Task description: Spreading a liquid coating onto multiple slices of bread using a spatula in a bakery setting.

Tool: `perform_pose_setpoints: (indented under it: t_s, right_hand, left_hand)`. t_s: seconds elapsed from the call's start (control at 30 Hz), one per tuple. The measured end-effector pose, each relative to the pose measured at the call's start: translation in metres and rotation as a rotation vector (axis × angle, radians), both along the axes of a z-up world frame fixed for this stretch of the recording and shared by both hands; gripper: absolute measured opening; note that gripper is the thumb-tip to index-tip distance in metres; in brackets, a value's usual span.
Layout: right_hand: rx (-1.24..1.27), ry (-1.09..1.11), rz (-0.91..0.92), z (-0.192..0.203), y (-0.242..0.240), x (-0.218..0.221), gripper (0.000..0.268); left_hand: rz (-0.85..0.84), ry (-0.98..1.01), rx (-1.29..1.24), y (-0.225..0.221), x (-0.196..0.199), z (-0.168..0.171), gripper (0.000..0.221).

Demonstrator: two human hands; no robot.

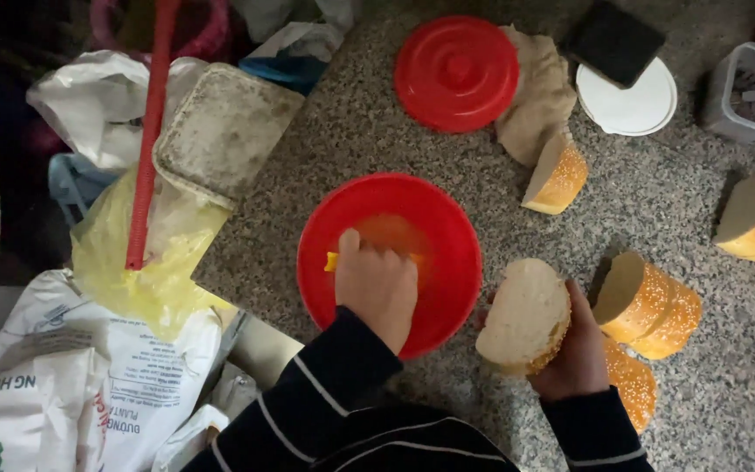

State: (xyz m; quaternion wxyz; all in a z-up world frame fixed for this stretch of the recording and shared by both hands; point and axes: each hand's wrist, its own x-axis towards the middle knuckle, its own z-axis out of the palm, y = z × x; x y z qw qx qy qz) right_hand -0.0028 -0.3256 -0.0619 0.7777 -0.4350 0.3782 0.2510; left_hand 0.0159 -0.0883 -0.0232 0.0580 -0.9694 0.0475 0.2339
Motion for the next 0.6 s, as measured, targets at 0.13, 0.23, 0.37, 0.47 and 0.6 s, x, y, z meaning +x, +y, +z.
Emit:
perform_pose_setpoints:
  t_s: [0.13, 0.23, 0.37, 0.47, 0.6]
  right_hand:
    - [0.018, -0.013, -0.057, -0.008, -0.004, -0.001, 0.086]
    - [0.03, -0.064, -0.051, -0.018, -0.01, -0.004, 0.082]
    - [0.082, -0.122, -0.064, -0.025, -0.014, -0.008, 0.08]
    - [0.133, -0.209, -0.036, -0.027, -0.016, -0.009, 0.083]
    - [0.058, -0.078, -0.115, -0.002, -0.002, -0.005, 0.081]
  left_hand:
    - [0.008, 0.019, -0.039, -0.003, -0.003, -0.008, 0.05]
    - [0.023, -0.133, -0.075, 0.007, -0.011, -0.021, 0.043]
    - [0.04, -0.169, -0.145, 0.021, -0.013, -0.015, 0.039]
    - [0.085, -0.063, -0.21, 0.029, -0.015, -0.006, 0.042]
    - [0.081, -0.173, -0.26, 0.039, -0.018, -0.005, 0.037]
